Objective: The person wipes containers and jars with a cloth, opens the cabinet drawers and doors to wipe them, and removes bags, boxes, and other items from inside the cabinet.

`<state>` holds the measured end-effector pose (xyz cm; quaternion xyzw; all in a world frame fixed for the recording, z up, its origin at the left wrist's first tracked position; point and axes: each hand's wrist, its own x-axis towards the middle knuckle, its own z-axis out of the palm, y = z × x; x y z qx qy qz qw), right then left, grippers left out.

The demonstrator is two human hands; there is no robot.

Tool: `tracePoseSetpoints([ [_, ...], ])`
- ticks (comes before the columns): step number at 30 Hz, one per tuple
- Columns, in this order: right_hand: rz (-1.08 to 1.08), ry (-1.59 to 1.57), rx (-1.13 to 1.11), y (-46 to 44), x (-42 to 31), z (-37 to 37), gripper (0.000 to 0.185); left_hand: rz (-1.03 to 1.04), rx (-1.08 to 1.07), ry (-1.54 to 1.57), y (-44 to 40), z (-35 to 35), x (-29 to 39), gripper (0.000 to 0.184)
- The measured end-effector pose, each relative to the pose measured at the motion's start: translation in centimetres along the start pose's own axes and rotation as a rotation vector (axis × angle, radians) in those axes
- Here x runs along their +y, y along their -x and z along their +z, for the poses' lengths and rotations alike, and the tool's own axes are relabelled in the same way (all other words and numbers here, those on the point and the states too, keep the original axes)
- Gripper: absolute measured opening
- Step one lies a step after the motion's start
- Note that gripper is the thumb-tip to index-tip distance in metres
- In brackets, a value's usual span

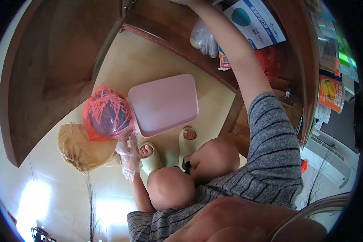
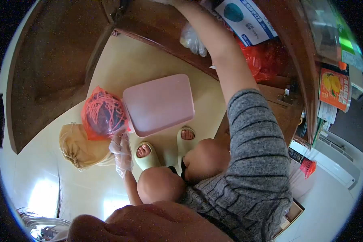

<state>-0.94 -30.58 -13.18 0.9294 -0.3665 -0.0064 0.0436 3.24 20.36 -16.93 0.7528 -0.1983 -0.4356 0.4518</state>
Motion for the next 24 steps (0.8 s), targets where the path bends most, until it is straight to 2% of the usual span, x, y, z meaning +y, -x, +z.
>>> tracePoseSetpoints([
  [1, -0.126, 0.023, 0.057, 0.9, 0.4, -0.2, 0.052, 0.02, 0.04, -0.031, 0.0, 0.1, -0.3, 0.026],
  [4, 0.077, -0.346, 0.052, 6.0, -3.5, -6.6, 0.055, 0.104, 0.121, -0.109, -0.1, -0.1, 0.0, 0.028],
  [7, 0.231, -0.086, 0.55, 11.7, -4.0, -7.1, 0.057, 0.177, 0.139, -0.123, 0.0, -0.4, -0.4, 0.029],
  [11, 0.481, 0.14, 0.534, 18.0, -4.3, 0.1, 0.079, 0.189, 0.077, -0.144, 0.5, -0.4, -0.8, 0.027],
  [14, 0.512, 0.099, 0.356, 21.7, -4.6, -1.0, 0.07, 0.146, -0.03, -0.208, 1.1, -0.3, -0.6, 0.026],
  [16, 0.464, 0.009, 0.462, 22.9, -4.6, -1.9, 0.049, 0.141, -0.106, -0.258, 1.6, 0.1, 1.4, 0.026],
  [17, 0.427, 0.014, 0.392, 22.5, -2.0, 2.7, 0.063, 0.185, -0.123, -0.287, 1.9, 0.0, 1.3, 0.026],
  [20, 0.242, 0.037, 0.355, 23.9, -1.7, 0.1, 0.056, 0.279, -0.164, -0.367, 2.2, -0.2, 0.8, 0.026],
  [22, 0.297, -0.085, 0.396, 24.6, -1.6, -4.5, 0.047, 0.287, -0.168, -0.407, 2.3, -0.3, 0.7, 0.026],
  [24, 0.424, -0.348, 0.564, 24.7, -1.2, -8.2, 0.057, 0.268, -0.174, -0.361, 2.5, -0.3, 0.7, 0.027],
])
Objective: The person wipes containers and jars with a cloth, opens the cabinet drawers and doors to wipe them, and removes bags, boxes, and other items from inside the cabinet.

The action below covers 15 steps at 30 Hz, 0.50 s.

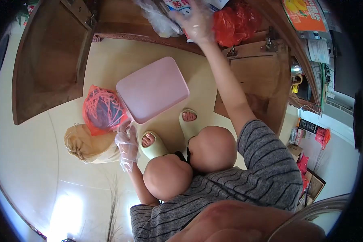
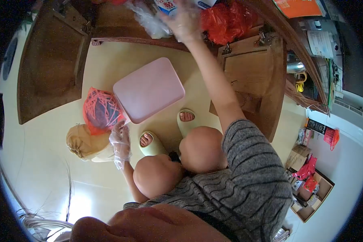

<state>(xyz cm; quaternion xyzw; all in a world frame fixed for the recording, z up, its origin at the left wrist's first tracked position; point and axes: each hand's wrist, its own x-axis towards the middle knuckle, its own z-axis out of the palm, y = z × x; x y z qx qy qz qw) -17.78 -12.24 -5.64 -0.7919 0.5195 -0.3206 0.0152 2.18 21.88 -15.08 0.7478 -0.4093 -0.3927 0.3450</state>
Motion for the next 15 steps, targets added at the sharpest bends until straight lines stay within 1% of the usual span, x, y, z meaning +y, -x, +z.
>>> tracePoseSetpoints([
  [1, 0.061, 0.212, 0.266, -0.5, 0.7, 0.5, 0.06, -0.012, -0.003, 0.019, 0.2, -0.1, 0.0, 0.027],
  [2, -0.007, 0.356, 0.295, -1.4, 0.5, -0.9, 0.064, 0.023, 0.008, -0.045, 0.3, -0.2, -0.1, 0.027],
  [3, 0.164, 0.339, 0.092, -2.7, 1.0, -2.4, 0.063, 0.045, 0.026, -0.114, 0.1, 0.0, -0.4, 0.026],
  [4, 0.207, 0.497, 0.211, -3.8, 2.5, -1.7, 0.048, 0.052, 0.048, -0.191, 0.2, -0.1, -0.9, 0.026],
  [5, 0.194, 0.444, 0.098, -5.6, 3.0, -2.5, 0.041, 0.089, 0.097, -0.215, 0.4, -0.3, -1.3, 0.028],
  [6, 0.247, 0.398, 0.048, -6.3, 4.2, -2.8, 0.038, 0.131, 0.144, -0.239, 0.4, -0.2, -1.6, 0.03],
  [7, 0.639, 0.126, -0.067, -6.8, 0.3, -4.6, 0.042, 0.132, 0.205, -0.211, 0.5, -0.1, -1.8, 0.032],
  [8, 0.484, 0.216, -0.077, -8.0, 2.2, -4.0, 0.041, 0.141, 0.267, -0.181, 0.4, 0.1, -2.1, 0.035],
  [9, 0.404, 0.263, -0.073, -8.6, 3.7, -3.7, 0.04, 0.135, 0.312, -0.168, 0.5, 0.2, -2.5, 0.037],
  [11, 0.332, 0.305, -0.069, -9.0, 5.1, -3.6, 0.038, 0.138, 0.396, -0.136, 0.3, 0.5, -3.9, 0.042],
  [14, 0.255, 0.321, -0.033, -9.0, 5.9, -3.5, 0.036, 0.023, 0.364, -0.124, 0.0, 1.0, -6.9, 0.047],
  [15, 0.226, 0.326, -0.008, -8.8, 5.9, -3.5, 0.035, -0.034, 0.328, 0.031, -0.3, 1.8, -9.8, 0.054],
])
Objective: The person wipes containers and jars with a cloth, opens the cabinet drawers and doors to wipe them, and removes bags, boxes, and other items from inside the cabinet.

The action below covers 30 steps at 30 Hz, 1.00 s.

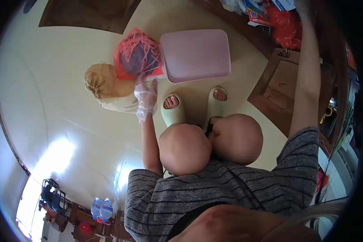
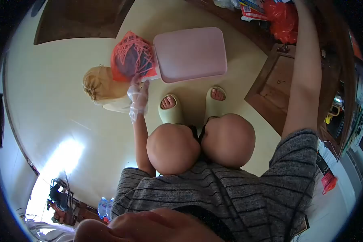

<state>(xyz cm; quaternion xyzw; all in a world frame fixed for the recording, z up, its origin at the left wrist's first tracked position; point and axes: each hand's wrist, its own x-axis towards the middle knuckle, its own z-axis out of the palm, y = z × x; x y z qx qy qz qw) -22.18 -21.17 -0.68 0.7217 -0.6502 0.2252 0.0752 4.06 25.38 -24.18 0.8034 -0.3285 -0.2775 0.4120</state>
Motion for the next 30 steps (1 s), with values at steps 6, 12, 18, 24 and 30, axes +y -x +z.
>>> tracePoseSetpoints([
  [6, -0.355, -0.201, 0.436, 5.6, -3.0, -1.1, 0.033, -0.588, -0.484, -0.035, -2.4, 0.1, 6.3, 0.059],
  [12, -0.343, -0.349, -0.012, 22.0, -5.2, 5.1, 0.027, -0.396, -0.43, -0.29, -2.1, 3.9, 4.1, 0.048],
  [18, 0.372, -0.498, -0.633, 30.4, 0.2, 11.4, 0.055, -0.514, -0.634, -0.108, 2.2, 3.4, 1.1, 0.039],
  [24, 0.641, -0.896, -0.998, 36.5, 4.6, 9.0, 0.065, -0.426, -0.482, 0.358, 8.2, 4.3, -7.2, 0.03],
  [30, 0.6, -1.185, -1.001, 38.0, 3.5, 2.6, 0.056, -0.188, -0.421, 0.039, 6.6, 0.2, -2.6, 0.023],
])
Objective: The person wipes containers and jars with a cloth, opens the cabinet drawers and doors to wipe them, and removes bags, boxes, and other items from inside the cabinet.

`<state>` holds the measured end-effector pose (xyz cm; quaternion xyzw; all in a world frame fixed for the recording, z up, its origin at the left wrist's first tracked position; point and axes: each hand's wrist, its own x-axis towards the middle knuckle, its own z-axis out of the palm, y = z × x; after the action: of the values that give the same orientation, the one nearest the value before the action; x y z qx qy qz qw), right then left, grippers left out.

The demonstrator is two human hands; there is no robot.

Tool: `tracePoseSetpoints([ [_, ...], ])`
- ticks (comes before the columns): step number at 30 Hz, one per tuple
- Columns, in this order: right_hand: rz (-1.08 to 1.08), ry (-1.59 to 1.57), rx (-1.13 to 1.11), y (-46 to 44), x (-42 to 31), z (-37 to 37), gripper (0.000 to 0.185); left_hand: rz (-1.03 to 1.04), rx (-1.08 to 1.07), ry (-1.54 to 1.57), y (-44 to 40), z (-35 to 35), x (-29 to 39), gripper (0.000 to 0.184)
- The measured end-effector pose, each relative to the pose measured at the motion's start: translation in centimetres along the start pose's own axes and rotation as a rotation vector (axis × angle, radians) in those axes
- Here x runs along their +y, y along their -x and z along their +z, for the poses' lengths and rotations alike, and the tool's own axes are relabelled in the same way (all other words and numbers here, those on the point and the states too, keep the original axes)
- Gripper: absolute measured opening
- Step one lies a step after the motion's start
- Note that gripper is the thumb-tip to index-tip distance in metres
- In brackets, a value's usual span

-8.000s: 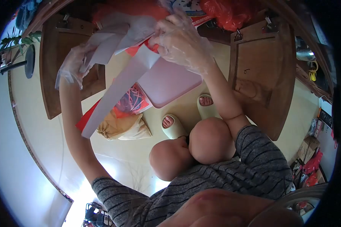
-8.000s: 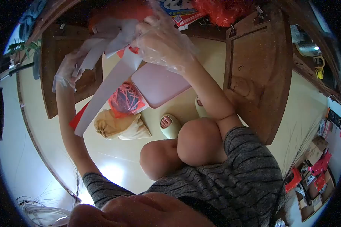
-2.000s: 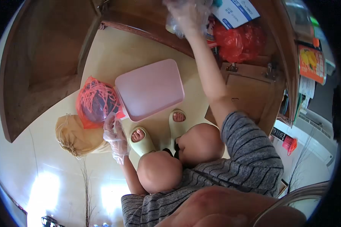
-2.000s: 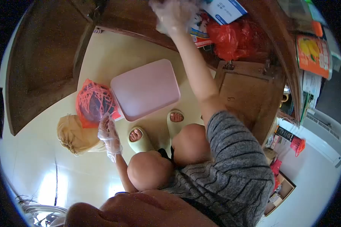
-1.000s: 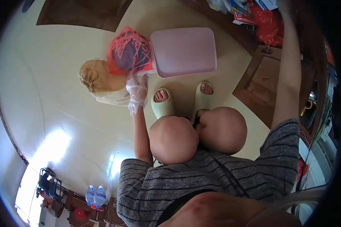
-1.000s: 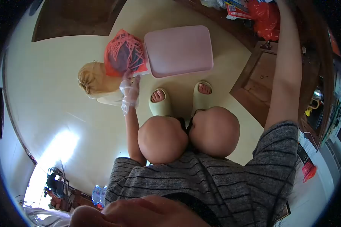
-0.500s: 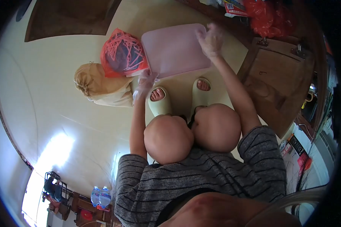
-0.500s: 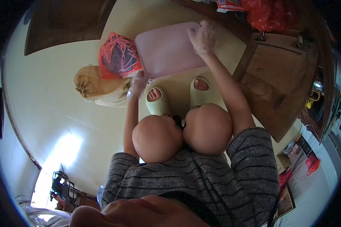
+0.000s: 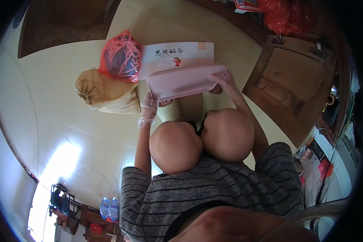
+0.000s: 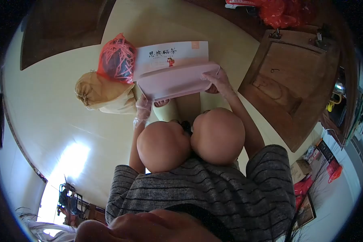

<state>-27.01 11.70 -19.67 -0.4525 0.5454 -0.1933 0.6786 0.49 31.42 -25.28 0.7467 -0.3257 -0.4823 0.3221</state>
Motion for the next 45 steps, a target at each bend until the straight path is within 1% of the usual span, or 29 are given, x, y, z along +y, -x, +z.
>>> tracePoseSetpoints([
  [2, -0.026, 0.042, 0.028, -0.3, -0.8, 0.2, 0.05, -0.103, 0.007, 0.163, -0.8, -0.4, 1.0, 0.023],
  [3, -0.038, 0.078, 0.043, -0.8, -1.5, 0.2, 0.048, -0.107, 0.003, 0.125, -1.2, -0.6, 1.5, 0.024],
  [4, -0.05, 0.112, 0.055, -1.4, -2.1, 0.5, 0.045, -0.114, 0.003, 0.085, -1.5, -0.9, 3.5, 0.025],
  [5, -0.033, 0.07, 0.142, -2.2, -2.3, 0.9, 0.045, -0.122, 0.001, 0.046, -1.9, -1.1, 5.4, 0.026],
  [6, -0.014, 0.031, 0.23, -3.2, -2.3, 1.2, 0.045, -0.133, 0.03, -0.08, -2.6, -1.0, 6.6, 0.032],
  [7, 0.004, -0.008, 0.321, -4.4, -2.4, 1.4, 0.045, -0.071, 0.145, -0.077, -3.3, 0.0, 6.7, 0.034],
  [8, -0.022, -0.02, 0.249, -5.7, -2.2, 1.2, 0.047, -0.006, 0.259, -0.07, -4.1, 1.4, 6.6, 0.037],
  [9, -0.069, 0.064, 0.331, -6.9, -1.1, 1.4, 0.049, 0.06, 0.373, -0.061, -4.8, 2.1, 6.4, 0.039],
  [11, -0.176, 0.237, 0.499, -9.2, 2.3, 1.6, 0.051, 0.324, 0.543, -0.426, -6.1, 2.3, 6.3, 0.044],
  [12, -0.155, 0.357, 0.487, -9.8, 3.3, 1.4, 0.052, 0.456, 0.619, -0.609, -6.4, 2.4, 6.3, 0.046],
  [14, -0.114, 0.596, 0.48, -10.7, 4.2, 0.4, 0.054, 0.492, 0.475, -0.8, -5.8, 1.4, 4.9, 0.048],
  [16, -0.147, 0.839, 0.437, -9.7, 2.1, 0.5, 0.057, 0.578, 0.344, -0.946, -6.1, 0.6, 3.5, 0.05],
  [17, -0.361, 0.866, 0.541, -10.0, 2.1, 0.3, 0.057, 0.634, 0.285, -1.006, -6.8, 1.1, 3.6, 0.051],
  [18, -0.569, 0.894, 0.636, -10.5, 2.3, 0.4, 0.057, 0.63, 0.289, -0.953, -6.8, 1.3, 4.4, 0.053],
  [19, -0.635, 0.674, 0.683, -10.8, 0.3, 1.3, 0.055, 0.62, 0.282, -0.904, -6.4, 1.4, 4.9, 0.054],
  [20, -0.701, 0.453, 0.713, -10.9, -2.8, 2.1, 0.052, 0.605, 0.322, -0.867, -6.6, 1.8, 4.1, 0.056],
  [21, -0.756, 0.391, 0.69, -10.7, -6.7, 2.1, 0.05, 0.583, 0.36, -0.827, -6.8, 2.6, 3.2, 0.057],
  [22, -0.811, 0.331, 0.658, -10.2, -10.4, 2.1, 0.048, 0.543, 0.344, -0.772, -6.4, 2.8, 3.8, 0.059],
  [23, -0.78, 0.366, 0.741, -10.4, -12.8, 1.4, 0.046, 0.496, 0.324, -0.722, -5.7, 2.5, 5.1, 0.06],
  [24, -0.748, 0.401, 0.818, -11.2, -14.8, 0.2, 0.045, 0.488, 0.368, -0.658, -5.7, 2.8, 5.6, 0.062],
  [26, -0.953, 0.527, 1.026, -12.5, -18.7, -1.7, 0.04, 0.475, 0.44, -0.501, -5.9, 3.5, 4.8, 0.064],
  [28, -1.018, 0.82, 1.37, -14.2, -22.3, -4.0, 0.033, 0.492, 0.463, -0.573, -6.2, 3.7, 4.8, 0.063],
  [30, -1.262, 0.815, 1.469, -12.7, -29.0, -2.4, 0.013, 0.524, 0.515, -0.614, -6.4, 3.5, 4.2, 0.062],
  [32, -0.839, 1.19, 1.254, -15.9, -30.5, -7.9, 0.02, 0.587, 0.536, -0.593, -6.7, 2.9, 4.0, 0.062],
  [33, -0.702, 1.263, 1.151, -16.2, -31.8, -8.7, 0.022, 0.616, 0.547, -0.576, -6.7, 3.0, 3.9, 0.062],
  [35, -0.561, 1.265, 1.048, -16.3, -33.4, -9.7, 0.029, 0.621, 0.559, -0.528, -6.8, 3.3, 3.4, 0.063],
  [40, -0.409, 1.097, 0.869, -14.4, -36.1, -9.2, 0.045, 0.588, 0.603, -0.48, -7.6, 4.2, 2.4, 0.065],
  [43, -0.331, 0.896, 0.795, -12.2, -36.3, -7.3, 0.054, 0.596, 0.619, -0.45, -7.9, 4.6, 1.9, 0.068],
  [45, -0.317, 0.733, 0.756, -11.2, -35.6, -5.8, 0.061, 0.589, 0.616, -0.426, -7.9, 4.7, 1.7, 0.071],
])
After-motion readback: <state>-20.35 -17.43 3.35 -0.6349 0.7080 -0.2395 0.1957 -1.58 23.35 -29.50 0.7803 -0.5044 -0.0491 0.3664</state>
